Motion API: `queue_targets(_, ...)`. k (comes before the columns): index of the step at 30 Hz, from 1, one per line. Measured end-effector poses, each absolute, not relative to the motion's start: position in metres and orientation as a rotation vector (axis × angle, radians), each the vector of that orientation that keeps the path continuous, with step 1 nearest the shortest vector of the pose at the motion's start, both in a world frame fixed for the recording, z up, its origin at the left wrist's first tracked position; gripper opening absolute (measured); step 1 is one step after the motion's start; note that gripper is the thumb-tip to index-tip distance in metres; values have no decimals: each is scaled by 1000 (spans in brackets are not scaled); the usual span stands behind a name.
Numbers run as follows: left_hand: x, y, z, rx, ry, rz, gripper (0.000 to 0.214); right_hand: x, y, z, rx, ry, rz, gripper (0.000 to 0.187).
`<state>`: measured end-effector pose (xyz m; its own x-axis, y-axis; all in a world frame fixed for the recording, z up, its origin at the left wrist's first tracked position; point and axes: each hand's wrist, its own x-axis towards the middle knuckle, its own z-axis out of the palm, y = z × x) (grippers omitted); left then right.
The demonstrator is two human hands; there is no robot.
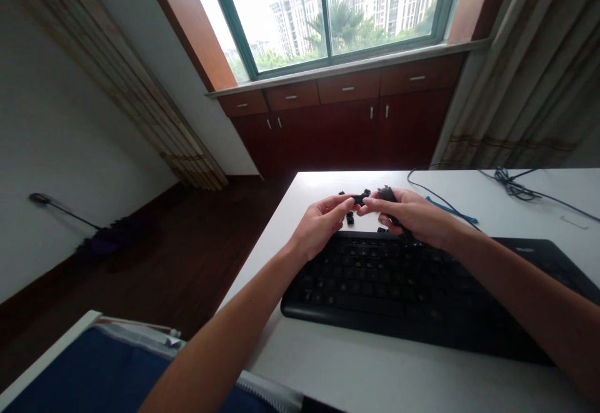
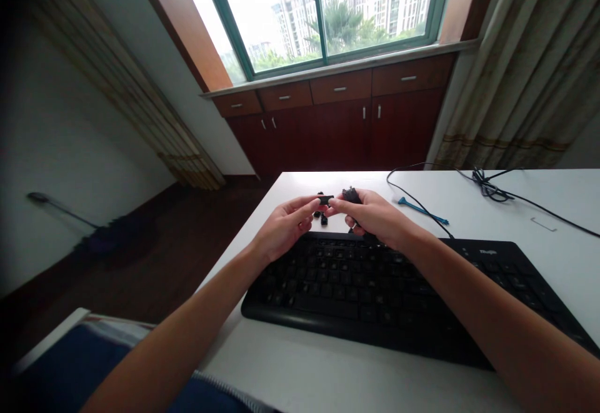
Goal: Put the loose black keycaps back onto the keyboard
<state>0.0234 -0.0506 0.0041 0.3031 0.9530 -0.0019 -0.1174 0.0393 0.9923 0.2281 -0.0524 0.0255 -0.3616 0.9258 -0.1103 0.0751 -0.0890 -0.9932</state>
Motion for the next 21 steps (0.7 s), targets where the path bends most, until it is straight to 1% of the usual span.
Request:
queue_targets(2,22,-49,6,1239,904,1031,38,229,-53,26,-1170,-1568,1394,42)
queue_targets(5,18,-46,7,1257,923,1043,37,227,-57,29,-1219,-1724,957,46)
queue_targets(7,15,-44,8,1295,935,1024,37,224,-61,32,-1204,-1848,658,37)
queue_targets(10,9,-42,9,1385,940,961,36,219,-67,34,-1108,-2003,397,23)
queue_targets(15,-3,-33,13,1519,907,941,40,214,-74,32,-1033,-2057,217,19)
queue_targets(18,-12,-23,6,1609,1043,1121,44,206,-84,28,-1007,-2084,219,14)
queue_targets(21,-19,-13,-12,1760,1300,1329,37,189,-99,21,-956,-2207,343,10)
